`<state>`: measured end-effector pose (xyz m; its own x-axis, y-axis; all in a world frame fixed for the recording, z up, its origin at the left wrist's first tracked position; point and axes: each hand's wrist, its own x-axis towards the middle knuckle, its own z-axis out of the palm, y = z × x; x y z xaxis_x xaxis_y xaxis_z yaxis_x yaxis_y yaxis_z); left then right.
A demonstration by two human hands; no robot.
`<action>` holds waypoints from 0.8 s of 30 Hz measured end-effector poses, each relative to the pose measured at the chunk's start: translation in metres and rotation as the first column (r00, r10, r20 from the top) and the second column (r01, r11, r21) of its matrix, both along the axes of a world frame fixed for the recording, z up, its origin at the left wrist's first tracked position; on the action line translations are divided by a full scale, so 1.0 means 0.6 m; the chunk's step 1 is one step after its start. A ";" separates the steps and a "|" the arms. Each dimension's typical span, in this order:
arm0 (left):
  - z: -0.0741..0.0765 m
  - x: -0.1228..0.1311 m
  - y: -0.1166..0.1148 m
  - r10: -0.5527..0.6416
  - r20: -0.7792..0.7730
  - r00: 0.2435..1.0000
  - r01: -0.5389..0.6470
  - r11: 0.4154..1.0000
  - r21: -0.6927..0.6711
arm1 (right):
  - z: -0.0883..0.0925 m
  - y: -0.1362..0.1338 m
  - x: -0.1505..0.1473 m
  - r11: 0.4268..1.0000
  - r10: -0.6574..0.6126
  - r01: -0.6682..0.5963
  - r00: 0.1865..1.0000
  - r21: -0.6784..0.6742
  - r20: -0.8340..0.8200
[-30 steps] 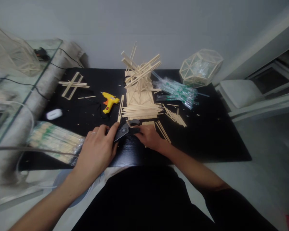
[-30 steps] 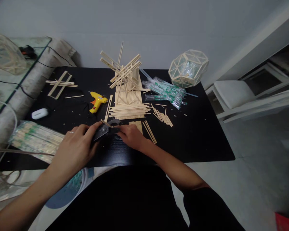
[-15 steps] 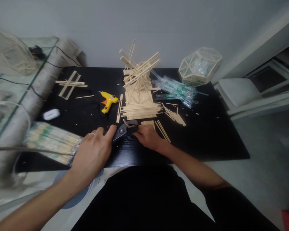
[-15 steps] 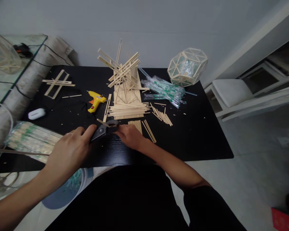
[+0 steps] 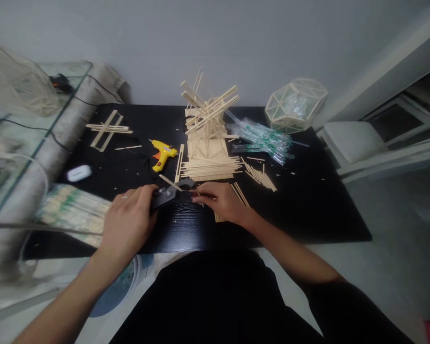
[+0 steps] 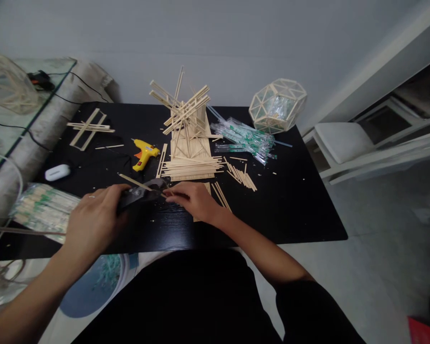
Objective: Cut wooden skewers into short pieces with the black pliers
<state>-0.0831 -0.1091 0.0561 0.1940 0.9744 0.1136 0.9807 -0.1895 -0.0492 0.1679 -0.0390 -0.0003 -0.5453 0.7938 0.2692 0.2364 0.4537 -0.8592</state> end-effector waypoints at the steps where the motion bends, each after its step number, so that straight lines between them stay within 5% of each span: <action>1: -0.003 -0.007 0.000 0.020 0.037 0.999 -0.020 1.000 0.005 | 0.000 0.002 0.002 0.999 -0.012 0.012 1.000 -0.034 -0.006; 6: -0.025 -0.021 -0.001 0.050 0.295 0.954 -0.035 0.998 -0.056 | -0.019 0.006 0.000 0.980 -0.099 0.125 0.981 -0.153 0.167; 16: -0.031 0.018 -0.011 0.128 0.587 0.799 0.075 0.948 -0.309 | -0.025 -0.015 -0.041 0.983 -0.182 0.169 0.859 0.071 0.478; 21: -0.029 0.023 -0.014 0.144 0.645 0.751 0.139 0.920 -0.366 | -0.007 -0.010 -0.025 0.979 -0.187 0.202 0.930 -0.014 0.317; 24: -0.036 0.024 -0.016 0.145 0.650 0.746 0.160 0.908 -0.387 | 0.012 -0.015 -0.007 0.945 -0.144 0.170 0.984 -0.280 0.109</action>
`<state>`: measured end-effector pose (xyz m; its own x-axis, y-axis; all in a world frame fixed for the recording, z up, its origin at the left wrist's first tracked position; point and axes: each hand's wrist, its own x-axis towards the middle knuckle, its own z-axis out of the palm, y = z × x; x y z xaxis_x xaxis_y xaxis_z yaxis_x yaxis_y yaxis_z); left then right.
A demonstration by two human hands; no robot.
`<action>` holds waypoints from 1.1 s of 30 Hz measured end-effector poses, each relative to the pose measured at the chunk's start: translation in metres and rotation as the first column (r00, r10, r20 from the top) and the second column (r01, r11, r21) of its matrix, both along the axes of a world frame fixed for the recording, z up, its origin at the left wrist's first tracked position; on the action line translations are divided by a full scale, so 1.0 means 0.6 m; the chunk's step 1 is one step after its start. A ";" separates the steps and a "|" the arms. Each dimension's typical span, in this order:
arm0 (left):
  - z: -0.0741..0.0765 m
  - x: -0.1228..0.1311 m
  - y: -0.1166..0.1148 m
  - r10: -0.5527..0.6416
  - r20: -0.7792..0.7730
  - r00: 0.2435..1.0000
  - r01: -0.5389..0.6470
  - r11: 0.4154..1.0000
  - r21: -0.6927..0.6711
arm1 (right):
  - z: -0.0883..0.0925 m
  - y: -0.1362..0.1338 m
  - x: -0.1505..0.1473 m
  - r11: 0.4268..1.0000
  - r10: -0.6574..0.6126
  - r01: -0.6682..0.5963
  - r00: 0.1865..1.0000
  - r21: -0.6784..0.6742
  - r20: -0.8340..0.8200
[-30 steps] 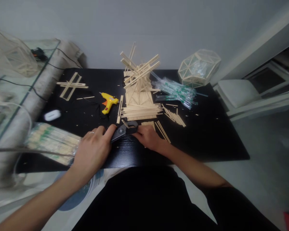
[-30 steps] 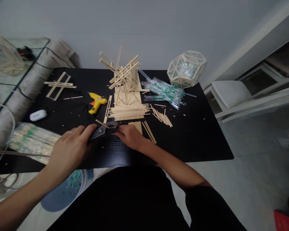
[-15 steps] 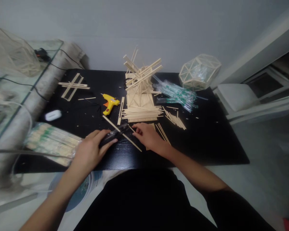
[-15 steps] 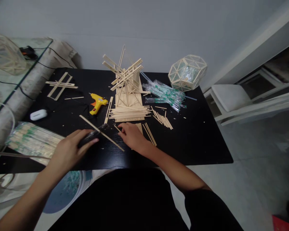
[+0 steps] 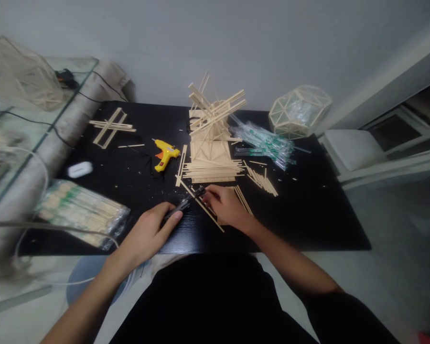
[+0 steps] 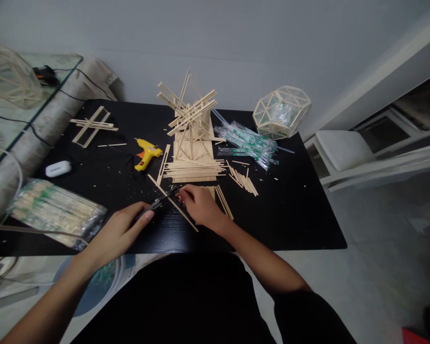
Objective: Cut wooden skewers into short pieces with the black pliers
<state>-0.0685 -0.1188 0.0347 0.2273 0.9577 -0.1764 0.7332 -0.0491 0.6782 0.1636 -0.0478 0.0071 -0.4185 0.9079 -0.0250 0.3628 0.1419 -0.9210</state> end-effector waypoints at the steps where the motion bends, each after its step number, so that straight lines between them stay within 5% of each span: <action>1: -0.003 0.002 -0.001 -0.006 -0.006 1.000 0.006 1.000 -0.010 | 0.005 -0.004 0.005 0.994 0.009 -0.017 0.997 -0.107 -0.076; 4: -0.008 0.012 -0.002 -0.004 -0.035 0.999 0.002 0.999 -0.051 | 0.013 -0.023 0.017 0.935 0.007 -0.083 0.976 -0.345 -0.216; 6: -0.011 0.022 -0.002 0.012 -0.051 0.999 -0.016 0.997 -0.078 | 0.013 -0.037 0.019 0.928 -0.022 -0.064 0.974 -0.366 -0.226; 13: -0.021 0.054 -0.003 0.059 -0.070 0.996 -0.065 0.994 -0.084 | 0.012 -0.059 0.018 0.993 -0.119 0.117 0.986 -0.029 -0.114; 23: -0.026 0.065 -0.002 0.044 -0.081 0.996 -0.044 0.999 0.001 | 0.015 -0.062 0.030 0.986 -0.123 0.132 0.989 0.103 -0.085; 26: -0.026 0.064 -0.002 0.014 -0.051 0.999 -0.014 1.000 0.002 | 0.017 -0.059 0.037 0.996 -0.086 0.090 0.988 0.020 -0.130; 29: -0.026 0.061 -0.002 -0.031 -0.031 0.999 0.031 1.000 0.001 | 0.019 -0.054 0.045 0.979 -0.040 -0.014 0.963 -0.202 -0.266; 33: -0.026 0.057 -0.001 -0.105 0.011 0.994 0.105 0.994 0.025 | 0.023 -0.050 0.058 0.814 -0.049 -0.229 0.889 -0.535 -0.455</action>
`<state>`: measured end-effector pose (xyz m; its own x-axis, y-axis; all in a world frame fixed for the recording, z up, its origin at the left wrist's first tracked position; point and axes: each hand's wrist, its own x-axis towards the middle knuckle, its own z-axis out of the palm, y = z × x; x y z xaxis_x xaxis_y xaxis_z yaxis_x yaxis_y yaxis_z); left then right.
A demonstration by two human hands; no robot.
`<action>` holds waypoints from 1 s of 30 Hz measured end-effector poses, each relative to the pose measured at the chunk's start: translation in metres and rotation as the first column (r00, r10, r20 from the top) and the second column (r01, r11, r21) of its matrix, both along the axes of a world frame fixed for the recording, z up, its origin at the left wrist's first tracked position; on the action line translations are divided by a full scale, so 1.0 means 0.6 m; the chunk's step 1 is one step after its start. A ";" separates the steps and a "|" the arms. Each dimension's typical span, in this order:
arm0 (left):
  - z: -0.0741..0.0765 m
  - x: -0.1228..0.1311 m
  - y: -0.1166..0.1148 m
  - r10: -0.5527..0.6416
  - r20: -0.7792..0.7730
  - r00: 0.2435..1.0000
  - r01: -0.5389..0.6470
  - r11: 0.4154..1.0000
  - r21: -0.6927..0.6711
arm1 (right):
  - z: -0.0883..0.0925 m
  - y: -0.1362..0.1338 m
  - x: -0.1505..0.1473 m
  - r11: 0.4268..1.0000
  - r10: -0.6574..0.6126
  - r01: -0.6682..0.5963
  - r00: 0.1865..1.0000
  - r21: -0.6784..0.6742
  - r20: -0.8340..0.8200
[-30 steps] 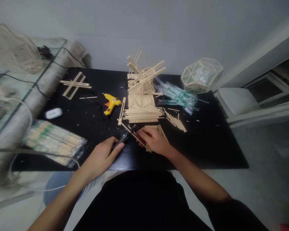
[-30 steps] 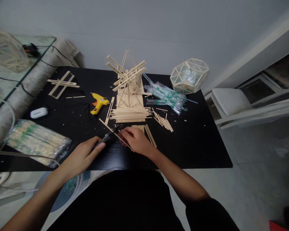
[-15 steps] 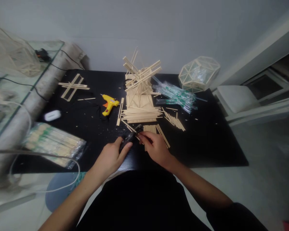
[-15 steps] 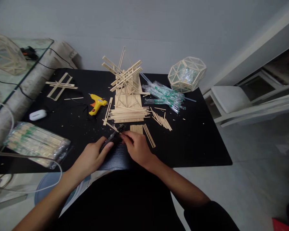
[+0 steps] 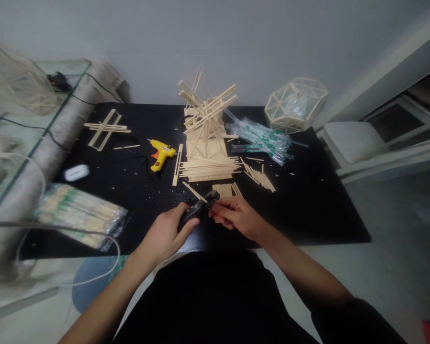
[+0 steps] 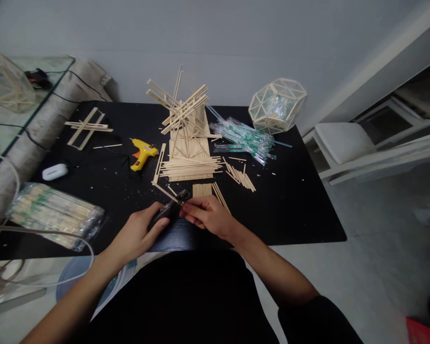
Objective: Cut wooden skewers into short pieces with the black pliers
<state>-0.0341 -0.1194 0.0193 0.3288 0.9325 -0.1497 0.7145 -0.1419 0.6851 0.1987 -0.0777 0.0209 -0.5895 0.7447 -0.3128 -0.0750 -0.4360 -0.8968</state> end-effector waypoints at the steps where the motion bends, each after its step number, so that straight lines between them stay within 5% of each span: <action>1: 0.000 -0.001 0.000 -0.018 0.015 1.000 0.018 1.000 0.006 | 0.001 0.000 0.003 0.997 0.022 -0.024 0.999 -0.068 -0.035; 9: 0.004 0.003 0.002 -0.034 0.001 0.999 0.034 0.999 -0.038 | -0.002 -0.005 0.007 0.984 0.002 -0.019 0.995 -0.177 -0.097; 19: -0.001 0.002 0.007 -0.070 -0.140 0.988 0.062 0.996 -0.058 | 0.023 0.026 0.037 0.995 0.087 -0.092 0.989 0.037 0.119; 30: 0.004 0.018 0.008 -0.160 -0.281 0.946 0.153 0.987 -0.047 | 0.048 0.042 0.014 0.986 0.122 -0.098 0.975 -0.135 0.187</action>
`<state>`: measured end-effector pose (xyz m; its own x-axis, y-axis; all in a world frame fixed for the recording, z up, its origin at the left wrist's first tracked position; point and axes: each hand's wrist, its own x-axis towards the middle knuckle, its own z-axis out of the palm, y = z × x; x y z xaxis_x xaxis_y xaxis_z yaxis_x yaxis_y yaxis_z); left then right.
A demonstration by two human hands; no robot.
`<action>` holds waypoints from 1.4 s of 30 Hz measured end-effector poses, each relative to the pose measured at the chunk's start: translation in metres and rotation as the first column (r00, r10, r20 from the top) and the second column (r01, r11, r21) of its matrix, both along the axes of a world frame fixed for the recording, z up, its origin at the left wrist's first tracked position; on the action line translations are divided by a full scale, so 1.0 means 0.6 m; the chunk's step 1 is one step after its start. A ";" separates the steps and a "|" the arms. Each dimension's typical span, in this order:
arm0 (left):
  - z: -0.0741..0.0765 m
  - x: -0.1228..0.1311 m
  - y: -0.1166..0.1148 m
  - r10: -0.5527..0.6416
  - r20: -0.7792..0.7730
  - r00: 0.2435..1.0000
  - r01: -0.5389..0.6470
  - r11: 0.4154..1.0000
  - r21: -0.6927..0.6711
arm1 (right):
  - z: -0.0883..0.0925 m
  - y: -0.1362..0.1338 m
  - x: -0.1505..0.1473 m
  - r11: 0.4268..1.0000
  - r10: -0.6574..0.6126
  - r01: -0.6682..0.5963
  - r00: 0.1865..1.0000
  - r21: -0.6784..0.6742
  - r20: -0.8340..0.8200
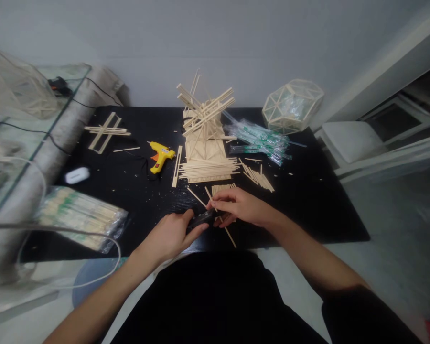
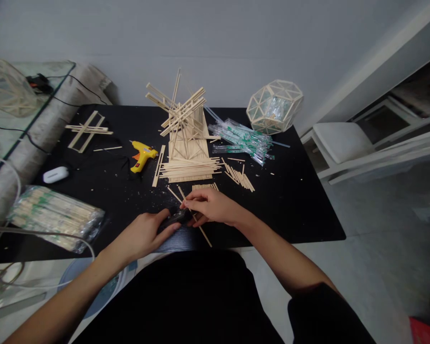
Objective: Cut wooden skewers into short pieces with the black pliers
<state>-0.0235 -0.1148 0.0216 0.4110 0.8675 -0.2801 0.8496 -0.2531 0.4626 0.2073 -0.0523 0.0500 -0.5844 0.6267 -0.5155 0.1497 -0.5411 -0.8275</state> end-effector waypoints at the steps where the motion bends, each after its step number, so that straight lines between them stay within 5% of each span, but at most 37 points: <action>1: -0.001 0.000 0.000 0.002 -0.012 1.000 -0.002 1.000 0.006 | 0.000 0.000 0.000 1.000 -0.005 0.005 1.000 -0.005 0.005; 13: -0.006 -0.001 0.007 0.043 -0.111 0.993 -0.037 0.998 0.049 | 0.002 0.003 0.008 0.999 -0.049 0.049 0.999 -0.003 0.010; 19: -0.001 -0.027 0.015 0.220 0.054 0.974 -0.219 0.976 -0.024 | -0.003 -0.002 0.021 0.988 -0.135 0.139 0.989 0.069 -0.052; 23: -0.001 -0.026 0.013 0.368 0.329 0.870 -0.369 0.927 -0.061 | 0.002 -0.015 0.013 0.994 -0.099 0.101 0.994 0.039 -0.056; 29: 0.003 0.009 0.009 0.538 0.635 0.554 -0.499 0.826 -0.264 | 0.002 -0.033 -0.011 0.999 0.015 -0.018 0.997 -0.035 -0.080; 39: -0.005 0.023 0.016 0.540 0.674 0.504 -0.426 0.834 -0.350 | -0.016 -0.045 -0.014 0.994 0.049 -0.059 0.994 -0.096 -0.094; 42: -0.017 0.019 0.022 0.598 0.682 0.421 -0.454 0.790 -0.411 | -0.005 -0.039 0.004 0.995 0.048 -0.054 0.996 -0.081 -0.078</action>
<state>-0.0123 -0.1017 0.0116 -0.0012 0.9693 -0.2459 0.1099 0.2446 0.9634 0.2094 -0.0754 0.0469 -0.6538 0.5520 -0.5174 0.1173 -0.6017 -0.7901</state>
